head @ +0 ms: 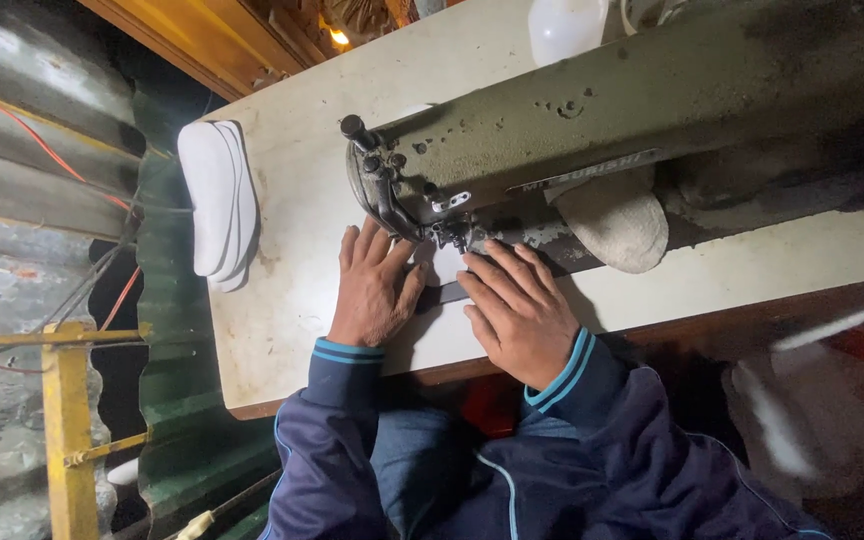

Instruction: Sewing the edges of shoe insoles using an industrial sewing machine to reinforce or finish them.

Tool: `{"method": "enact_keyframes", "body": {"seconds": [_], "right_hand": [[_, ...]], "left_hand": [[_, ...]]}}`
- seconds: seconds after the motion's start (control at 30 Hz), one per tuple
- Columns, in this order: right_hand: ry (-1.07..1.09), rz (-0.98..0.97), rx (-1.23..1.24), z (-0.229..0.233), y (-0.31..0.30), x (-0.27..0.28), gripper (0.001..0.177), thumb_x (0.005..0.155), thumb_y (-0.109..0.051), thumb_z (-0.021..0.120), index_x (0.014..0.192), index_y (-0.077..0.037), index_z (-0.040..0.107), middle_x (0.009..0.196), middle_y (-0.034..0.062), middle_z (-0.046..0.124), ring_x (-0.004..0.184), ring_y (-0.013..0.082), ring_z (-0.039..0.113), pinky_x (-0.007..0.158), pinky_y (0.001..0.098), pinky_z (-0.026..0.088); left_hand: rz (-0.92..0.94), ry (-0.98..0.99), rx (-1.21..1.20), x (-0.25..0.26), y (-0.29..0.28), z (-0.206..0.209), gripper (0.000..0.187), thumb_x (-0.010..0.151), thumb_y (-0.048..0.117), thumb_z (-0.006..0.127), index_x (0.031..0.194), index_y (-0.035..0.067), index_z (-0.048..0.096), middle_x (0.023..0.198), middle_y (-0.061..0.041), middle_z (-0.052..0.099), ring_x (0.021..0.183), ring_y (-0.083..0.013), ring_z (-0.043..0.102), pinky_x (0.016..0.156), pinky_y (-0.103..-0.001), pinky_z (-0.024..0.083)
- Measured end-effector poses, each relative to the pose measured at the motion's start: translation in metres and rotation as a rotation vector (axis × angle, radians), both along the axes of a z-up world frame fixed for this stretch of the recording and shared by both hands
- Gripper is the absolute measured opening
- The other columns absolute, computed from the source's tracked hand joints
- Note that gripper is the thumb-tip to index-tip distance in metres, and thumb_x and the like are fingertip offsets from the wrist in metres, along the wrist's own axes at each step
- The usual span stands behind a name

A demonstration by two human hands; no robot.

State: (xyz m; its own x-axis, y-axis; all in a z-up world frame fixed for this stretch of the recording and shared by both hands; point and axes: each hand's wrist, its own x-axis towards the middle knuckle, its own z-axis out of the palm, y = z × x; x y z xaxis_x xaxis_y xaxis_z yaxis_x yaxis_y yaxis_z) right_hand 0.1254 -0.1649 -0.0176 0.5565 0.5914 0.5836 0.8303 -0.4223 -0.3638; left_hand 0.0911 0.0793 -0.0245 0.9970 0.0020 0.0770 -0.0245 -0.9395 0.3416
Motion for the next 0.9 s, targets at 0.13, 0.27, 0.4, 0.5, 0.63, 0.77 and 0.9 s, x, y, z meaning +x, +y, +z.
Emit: {"method": "enact_keyframes", "body": {"seconds": [0.13, 0.27, 0.4, 0.5, 0.63, 0.77, 0.9], "right_hand": [[0.006, -0.007, -0.014, 0.001, 0.002, 0.0, 0.034, 0.103, -0.028, 0.055, 0.128, -0.008, 0.068, 0.136, 0.0156, 0.064, 0.139, 0.0366, 0.053, 0.118, 0.0549, 0.034], [-0.005, -0.006, -0.021, -0.002, 0.002, -0.002, 0.037, 0.103, -0.031, 0.056, 0.129, -0.007, 0.068, 0.137, 0.017, 0.064, 0.139, 0.0376, 0.052, 0.118, 0.0561, 0.033], [0.001, -0.01, -0.037, -0.003, 0.001, -0.002, 0.04, 0.103, -0.035, 0.055, 0.13, -0.008, 0.067, 0.138, 0.0169, 0.063, 0.14, 0.0373, 0.05, 0.119, 0.056, 0.032], [0.007, -0.008, -0.052, -0.003, 0.001, -0.002, 0.041, 0.103, -0.036, 0.054, 0.131, -0.008, 0.066, 0.14, 0.0167, 0.062, 0.142, 0.037, 0.049, 0.12, 0.0561, 0.031], [0.024, -0.005, -0.061, -0.004, 0.001, -0.002, 0.042, 0.103, -0.037, 0.054, 0.132, -0.009, 0.066, 0.14, 0.0168, 0.061, 0.142, 0.0372, 0.048, 0.12, 0.0573, 0.031], [0.021, -0.02, -0.04, -0.006, 0.002, -0.001, 0.043, 0.102, -0.038, 0.055, 0.133, -0.01, 0.065, 0.139, 0.016, 0.063, 0.141, 0.0361, 0.049, 0.119, 0.0568, 0.031], [-0.006, -0.045, -0.026, -0.004, 0.002, -0.001, 0.043, 0.102, -0.039, 0.054, 0.132, -0.01, 0.065, 0.137, 0.0144, 0.063, 0.14, 0.034, 0.051, 0.12, 0.0538, 0.033]], "left_hand": [[-0.007, -0.01, 0.006, 0.007, 0.01, -0.017, 0.051, 0.097, 0.038, 0.054, 0.146, 0.024, 0.059, 0.162, -0.011, 0.041, 0.156, -0.0396, 0.02, 0.122, -0.067, 0.015], [-0.008, -0.015, 0.003, 0.011, 0.009, -0.014, 0.04, 0.099, 0.039, 0.053, 0.131, 0.021, 0.067, 0.161, -0.012, 0.042, 0.156, -0.0381, 0.021, 0.123, -0.066, 0.014], [0.007, -0.022, 0.004, 0.013, 0.011, -0.017, 0.042, 0.099, 0.039, 0.052, 0.135, 0.022, 0.067, 0.161, -0.013, 0.042, 0.157, -0.038, 0.021, 0.123, -0.065, 0.013], [0.019, -0.023, 0.021, 0.013, 0.01, -0.016, 0.04, 0.1, 0.039, 0.052, 0.133, 0.022, 0.068, 0.16, -0.015, 0.042, 0.156, -0.0381, 0.022, 0.124, -0.064, 0.013], [0.065, -0.06, 0.044, 0.006, -0.001, -0.001, 0.035, 0.101, 0.043, 0.054, 0.124, 0.025, 0.073, 0.163, -0.014, 0.038, 0.156, -0.0397, 0.022, 0.122, -0.067, 0.016], [0.099, -0.124, 0.155, -0.009, -0.015, 0.009, 0.039, 0.105, 0.049, 0.048, 0.128, 0.028, 0.071, 0.163, -0.015, 0.039, 0.154, -0.0407, 0.024, 0.121, -0.066, 0.018], [0.108, -0.152, 0.205, -0.025, -0.028, 0.009, 0.043, 0.107, 0.049, 0.045, 0.131, 0.025, 0.071, 0.15, -0.017, 0.054, 0.147, -0.0388, 0.039, 0.119, -0.066, 0.021]]}}
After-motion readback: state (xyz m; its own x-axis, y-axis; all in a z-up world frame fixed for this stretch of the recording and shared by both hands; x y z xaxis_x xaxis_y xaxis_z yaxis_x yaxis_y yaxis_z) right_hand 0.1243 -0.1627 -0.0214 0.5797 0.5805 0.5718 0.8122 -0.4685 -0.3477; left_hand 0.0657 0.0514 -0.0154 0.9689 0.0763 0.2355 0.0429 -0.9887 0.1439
